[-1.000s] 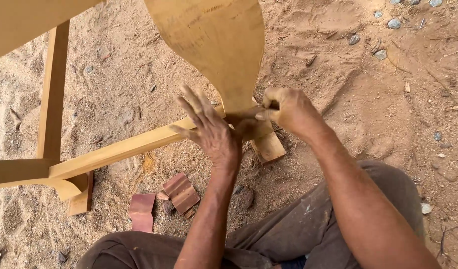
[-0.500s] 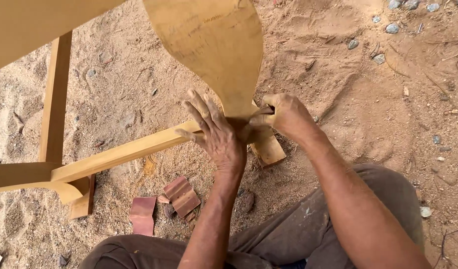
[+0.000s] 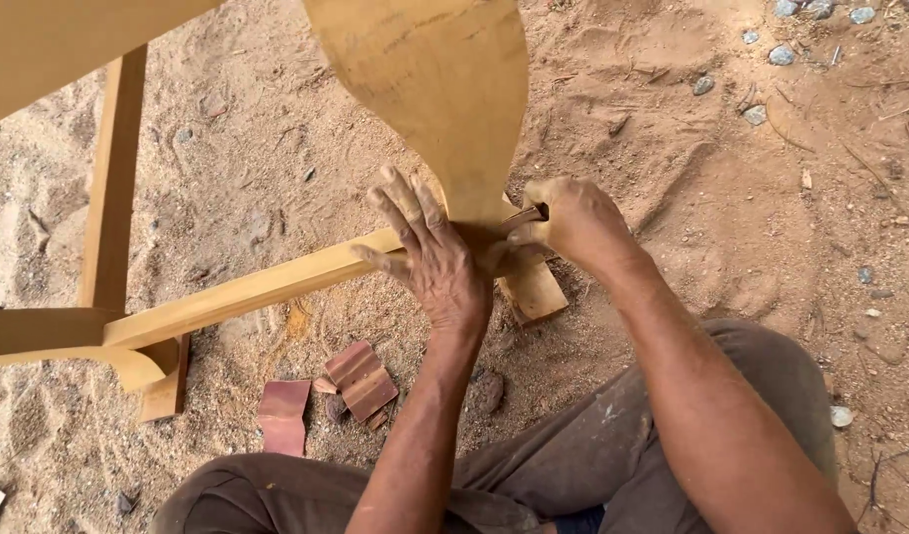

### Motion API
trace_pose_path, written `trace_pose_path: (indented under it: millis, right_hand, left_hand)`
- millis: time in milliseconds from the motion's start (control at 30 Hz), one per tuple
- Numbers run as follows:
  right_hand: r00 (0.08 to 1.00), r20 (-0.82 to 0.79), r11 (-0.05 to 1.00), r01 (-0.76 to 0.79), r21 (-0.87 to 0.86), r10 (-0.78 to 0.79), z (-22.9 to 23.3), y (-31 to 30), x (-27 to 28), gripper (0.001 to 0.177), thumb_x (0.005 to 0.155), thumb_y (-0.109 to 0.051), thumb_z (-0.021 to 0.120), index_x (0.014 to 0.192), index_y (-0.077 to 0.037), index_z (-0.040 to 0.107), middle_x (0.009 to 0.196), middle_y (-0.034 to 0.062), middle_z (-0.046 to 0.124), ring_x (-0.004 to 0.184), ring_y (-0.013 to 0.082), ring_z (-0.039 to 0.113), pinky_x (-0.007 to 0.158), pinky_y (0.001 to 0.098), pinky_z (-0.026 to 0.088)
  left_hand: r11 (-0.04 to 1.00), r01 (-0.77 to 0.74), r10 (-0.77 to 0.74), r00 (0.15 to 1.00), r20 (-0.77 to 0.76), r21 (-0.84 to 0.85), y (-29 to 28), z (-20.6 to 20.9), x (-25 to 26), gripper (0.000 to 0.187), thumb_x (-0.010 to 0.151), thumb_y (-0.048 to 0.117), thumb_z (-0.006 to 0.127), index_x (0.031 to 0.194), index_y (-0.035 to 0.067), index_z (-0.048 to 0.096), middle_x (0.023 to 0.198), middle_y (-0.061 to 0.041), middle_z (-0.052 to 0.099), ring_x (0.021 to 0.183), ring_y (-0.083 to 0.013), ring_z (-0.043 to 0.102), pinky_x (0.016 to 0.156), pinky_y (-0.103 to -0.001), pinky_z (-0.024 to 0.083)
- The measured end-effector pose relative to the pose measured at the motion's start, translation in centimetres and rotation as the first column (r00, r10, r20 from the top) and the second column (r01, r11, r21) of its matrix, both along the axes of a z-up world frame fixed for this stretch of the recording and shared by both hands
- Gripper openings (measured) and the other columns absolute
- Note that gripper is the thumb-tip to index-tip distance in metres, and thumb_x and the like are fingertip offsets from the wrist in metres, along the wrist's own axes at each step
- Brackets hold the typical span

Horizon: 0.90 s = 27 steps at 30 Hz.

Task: The person is sanding the joints and legs of a wooden furniture frame using pieces of sandpaper.

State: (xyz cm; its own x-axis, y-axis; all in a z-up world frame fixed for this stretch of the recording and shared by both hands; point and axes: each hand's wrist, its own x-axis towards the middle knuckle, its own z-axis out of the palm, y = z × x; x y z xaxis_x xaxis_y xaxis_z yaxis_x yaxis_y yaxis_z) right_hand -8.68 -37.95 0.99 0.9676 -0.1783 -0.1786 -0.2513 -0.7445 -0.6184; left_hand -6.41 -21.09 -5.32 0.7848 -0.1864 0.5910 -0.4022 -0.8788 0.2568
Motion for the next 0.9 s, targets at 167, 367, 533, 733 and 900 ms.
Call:
trace_pose_path:
  millis: [167, 367, 533, 733, 900]
  right_hand:
    - [0.959, 0.28, 0.978, -0.095, 0.186, 0.04, -2.5, -0.2, 0.6, 0.04, 0.075, -0.042, 0.084, 0.082, -0.008, 0.065, 0.077, 0.0028, 0.069, 0.07, 0.0112, 0.063, 0.063, 0.0313, 0.056]
    - [1.0, -0.005, 0.999, -0.021, -0.046, 0.021, -2.9, -0.8, 0.3, 0.03, 0.082, -0.033, 0.082, 0.086, -0.007, 0.067, 0.08, 0.0069, 0.069, 0.069, 0.0167, 0.063, 0.061, 0.036, 0.054]
    - [0.98, -0.196, 0.984, 0.067, 0.166, -0.034, -1.2, 0.0, -0.7, 0.011, 0.083, -0.024, 0.078, 0.086, -0.015, 0.073, 0.079, 0.0029, 0.074, 0.071, 0.0133, 0.068, 0.063, 0.0331, 0.053]
    - [0.992, 0.072, 0.936, 0.071, 0.344, -0.102, -2.3, 0.8, 0.1, 0.036, 0.075, -0.037, 0.086, 0.089, -0.007, 0.07, 0.083, 0.0062, 0.073, 0.073, 0.0156, 0.064, 0.062, 0.0327, 0.054]
    - [0.991, 0.129, 0.99, 0.025, 0.139, -0.044, -4.1, 0.1, 0.3, 0.043, 0.07, -0.047, 0.085, 0.088, -0.012, 0.068, 0.08, 0.0005, 0.071, 0.071, 0.0131, 0.067, 0.065, 0.0332, 0.055]
  left_hand:
    - [0.996, 0.043, -0.031, 0.989, 0.142, -0.078, 1.7, 3.3, 0.8, 0.156, 0.056, 0.073, 0.092, 0.164, 0.008, 0.0, 0.172, -0.012, -0.012, 0.161, -0.0331, -0.011, 0.121, -0.079, -0.015]
    - [0.995, -0.097, 0.098, 0.993, -0.059, 0.029, -0.3, -2.4, -0.8, 0.147, 0.053, 0.064, 0.091, 0.161, 0.006, 0.009, 0.171, -0.015, -0.007, 0.159, -0.0351, -0.009, 0.117, -0.08, -0.014]
    - [0.994, -0.085, 0.094, 0.986, -0.135, 0.069, 0.1, -2.3, -2.0, 0.149, 0.053, 0.065, 0.09, 0.161, 0.002, 0.01, 0.171, -0.018, -0.007, 0.158, -0.0376, -0.009, 0.117, -0.08, -0.013]
    - [0.997, -0.037, 0.047, 0.985, 0.168, -0.063, 2.6, 2.4, 0.8, 0.161, 0.05, 0.077, 0.09, 0.164, 0.006, 0.0, 0.171, -0.015, -0.013, 0.16, -0.034, -0.014, 0.12, -0.078, -0.015]
    - [0.985, -0.15, 0.163, 0.971, -0.176, 0.081, 0.7, 0.1, -0.4, 0.152, 0.049, 0.075, 0.085, 0.161, 0.004, 0.011, 0.17, -0.016, -0.007, 0.157, -0.036, -0.011, 0.116, -0.08, -0.015]
